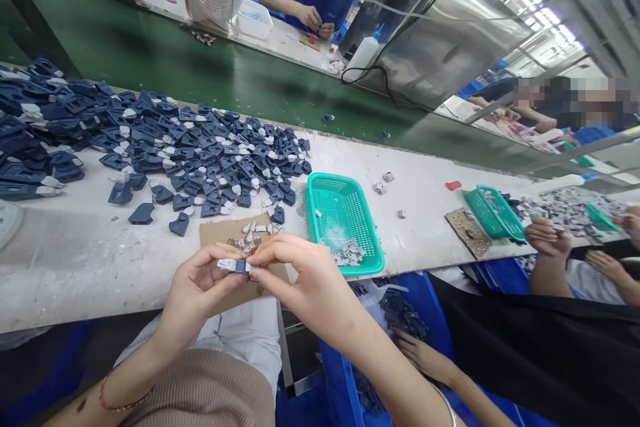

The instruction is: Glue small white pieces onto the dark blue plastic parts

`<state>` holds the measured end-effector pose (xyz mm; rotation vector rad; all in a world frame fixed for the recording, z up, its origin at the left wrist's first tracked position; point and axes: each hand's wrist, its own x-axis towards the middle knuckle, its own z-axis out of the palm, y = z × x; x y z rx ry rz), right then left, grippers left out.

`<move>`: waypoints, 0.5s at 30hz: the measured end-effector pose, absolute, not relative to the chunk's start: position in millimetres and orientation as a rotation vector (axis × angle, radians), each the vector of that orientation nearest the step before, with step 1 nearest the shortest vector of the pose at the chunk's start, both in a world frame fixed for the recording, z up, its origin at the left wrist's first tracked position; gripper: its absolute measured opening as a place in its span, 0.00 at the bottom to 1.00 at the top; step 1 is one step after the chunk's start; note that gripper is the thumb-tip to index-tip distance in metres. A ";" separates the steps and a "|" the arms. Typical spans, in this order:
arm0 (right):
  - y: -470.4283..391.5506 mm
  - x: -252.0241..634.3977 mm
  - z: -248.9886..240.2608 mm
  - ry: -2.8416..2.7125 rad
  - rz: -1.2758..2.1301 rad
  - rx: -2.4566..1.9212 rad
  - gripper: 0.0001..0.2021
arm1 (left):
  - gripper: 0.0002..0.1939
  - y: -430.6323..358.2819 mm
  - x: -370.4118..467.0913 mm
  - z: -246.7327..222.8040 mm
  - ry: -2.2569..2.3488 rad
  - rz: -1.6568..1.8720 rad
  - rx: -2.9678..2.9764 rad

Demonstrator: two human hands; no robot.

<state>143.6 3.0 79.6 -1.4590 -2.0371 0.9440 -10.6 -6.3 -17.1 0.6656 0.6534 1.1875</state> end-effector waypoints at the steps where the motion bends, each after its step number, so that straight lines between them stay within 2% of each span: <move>1: 2.3 143.9 79.6 -2.015 0.968 -1.460 0.05 | 0.06 -6.7 -10.8 -17.2 0.656 1.191 0.672; 5: -2.3 145.2 74.2 -1.753 1.142 -1.518 0.06 | 0.06 -7.3 -13.6 -16.4 0.679 1.222 0.721; 11: -14.9 127.4 47.1 -1.337 1.477 -1.419 0.21 | 0.06 -10.2 -16.3 -15.9 0.680 1.236 0.756; 15: -19.3 109.1 30.7 -1.295 1.452 -1.341 0.18 | 0.07 -12.3 -19.7 -16.4 0.744 1.193 0.767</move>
